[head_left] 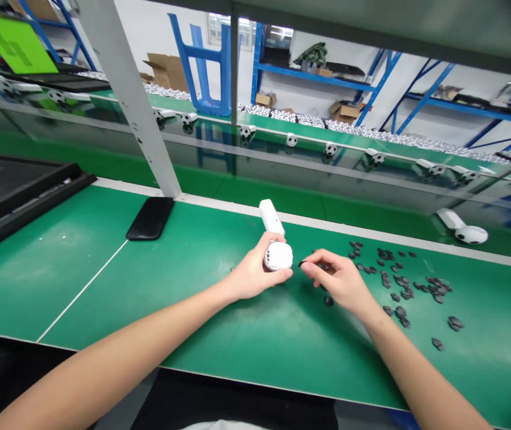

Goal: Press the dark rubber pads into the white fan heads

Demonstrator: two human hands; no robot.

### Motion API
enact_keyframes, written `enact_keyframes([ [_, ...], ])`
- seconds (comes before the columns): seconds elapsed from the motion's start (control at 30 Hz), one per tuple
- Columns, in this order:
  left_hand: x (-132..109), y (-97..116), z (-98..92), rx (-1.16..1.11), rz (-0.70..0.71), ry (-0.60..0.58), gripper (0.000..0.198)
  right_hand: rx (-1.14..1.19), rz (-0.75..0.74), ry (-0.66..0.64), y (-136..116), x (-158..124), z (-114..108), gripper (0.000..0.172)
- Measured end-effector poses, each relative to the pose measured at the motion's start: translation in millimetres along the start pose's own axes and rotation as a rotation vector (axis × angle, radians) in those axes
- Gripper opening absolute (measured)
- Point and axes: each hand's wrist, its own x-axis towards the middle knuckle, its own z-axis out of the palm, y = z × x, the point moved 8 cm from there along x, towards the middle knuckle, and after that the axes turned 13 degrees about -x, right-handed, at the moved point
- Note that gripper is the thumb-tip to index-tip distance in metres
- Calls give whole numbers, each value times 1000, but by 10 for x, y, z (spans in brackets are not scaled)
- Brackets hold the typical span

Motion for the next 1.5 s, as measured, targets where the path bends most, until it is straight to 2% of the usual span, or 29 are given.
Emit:
enact_keyframes([
  [0.1, -30, 42, 24, 229, 59, -38, 49, 147, 48, -21, -46, -50, 112, 30],
  [0.27, -71, 96, 91, 416, 116, -97, 48, 166, 69, -67, -46, -73, 230, 29],
  [0.47, -86, 112, 129, 425, 93, -55, 62, 94, 50, -5, -87, -111, 224, 30],
  [0.6, -105, 128, 119, 423, 96, -2, 55, 60, 48, -6, -117, -124, 247, 35],
  [0.8, -109, 149, 156, 422, 110, -75, 47, 6, 12, -76, -111, -122, 307, 35],
  [0.9, -82, 148, 156, 375, 118, -71, 41, -27, -89, -120, -136, -80, 241, 34],
  [0.97, -73, 146, 116, 336, 108, -26, 35, -62, -117, -113, -71, -24, 109, 40],
  [1.03, -80, 140, 43, 305, 73, 38, 32, -186, -93, -21, 85, 48, -111, 43],
  [1.13, -104, 159, -65, 228, 31, 98, 30, -480, -35, 134, 356, 125, -407, 36],
  [1.23, -111, 188, -113, 125, 2, 68, 26, -653, -10, 114, 549, 175, -431, 30],
  [1.3, -107, 209, -118, 145, -9, 34, 25, -719, -26, 97, 575, 196, -378, 29],
  [1.37, -104, 263, -77, 271, 34, -32, 29, -756, -62, 118, 526, 210, -336, 28],
  [1.4, -108, 288, -33, 349, 65, -81, 37, -753, -83, 134, 487, 214, -324, 28],
  [1.5, -132, 308, 77, 451, 111, -178, 90, -607, -95, 180, 395, 200, -338, 31],
])
